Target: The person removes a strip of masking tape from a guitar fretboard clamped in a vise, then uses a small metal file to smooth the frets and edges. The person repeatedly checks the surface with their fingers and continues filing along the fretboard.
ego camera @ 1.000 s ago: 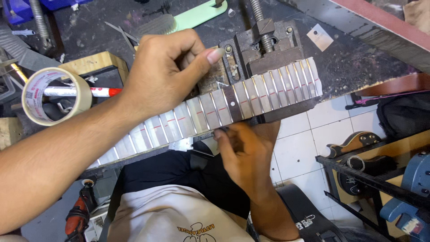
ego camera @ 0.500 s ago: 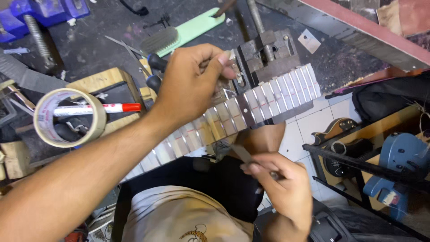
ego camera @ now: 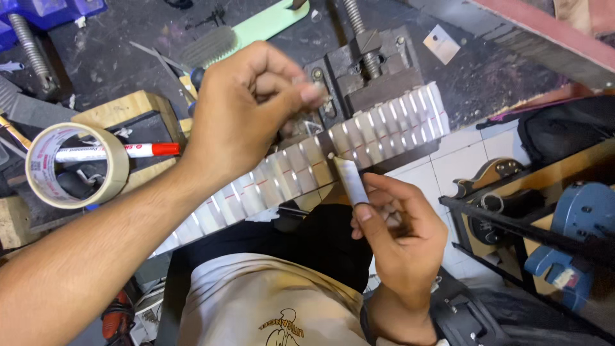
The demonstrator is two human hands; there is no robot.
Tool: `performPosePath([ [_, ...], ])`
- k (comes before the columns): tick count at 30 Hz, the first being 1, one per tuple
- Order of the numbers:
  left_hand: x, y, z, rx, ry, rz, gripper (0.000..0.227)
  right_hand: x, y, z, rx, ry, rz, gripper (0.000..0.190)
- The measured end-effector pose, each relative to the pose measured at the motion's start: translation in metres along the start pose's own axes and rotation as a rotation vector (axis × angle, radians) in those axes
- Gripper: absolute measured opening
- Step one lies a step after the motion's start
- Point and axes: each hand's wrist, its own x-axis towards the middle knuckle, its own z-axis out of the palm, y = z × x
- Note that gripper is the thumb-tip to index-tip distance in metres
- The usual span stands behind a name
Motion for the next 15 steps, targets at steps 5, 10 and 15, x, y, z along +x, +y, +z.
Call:
performPosePath([
  [5, -0.006, 0.0, -0.002, 0.015, 0.005, -0.052, 0.023, 0.013, -0.003, -0.005, -0.012, -0.024, 0.117, 0.03],
  [10, -0.011, 0.004, -0.01, 0.248, -0.024, 0.091, 0.012, 0.019, -0.006, -0.005, -0.114, -0.078, 0.007, 0.028],
  [15, -0.013, -0.004, -0.016, 0.38, -0.112, 0.355, 0.01, 0.021, -0.005, 0.0, -0.162, -0.1, -0.132, 0.026],
])
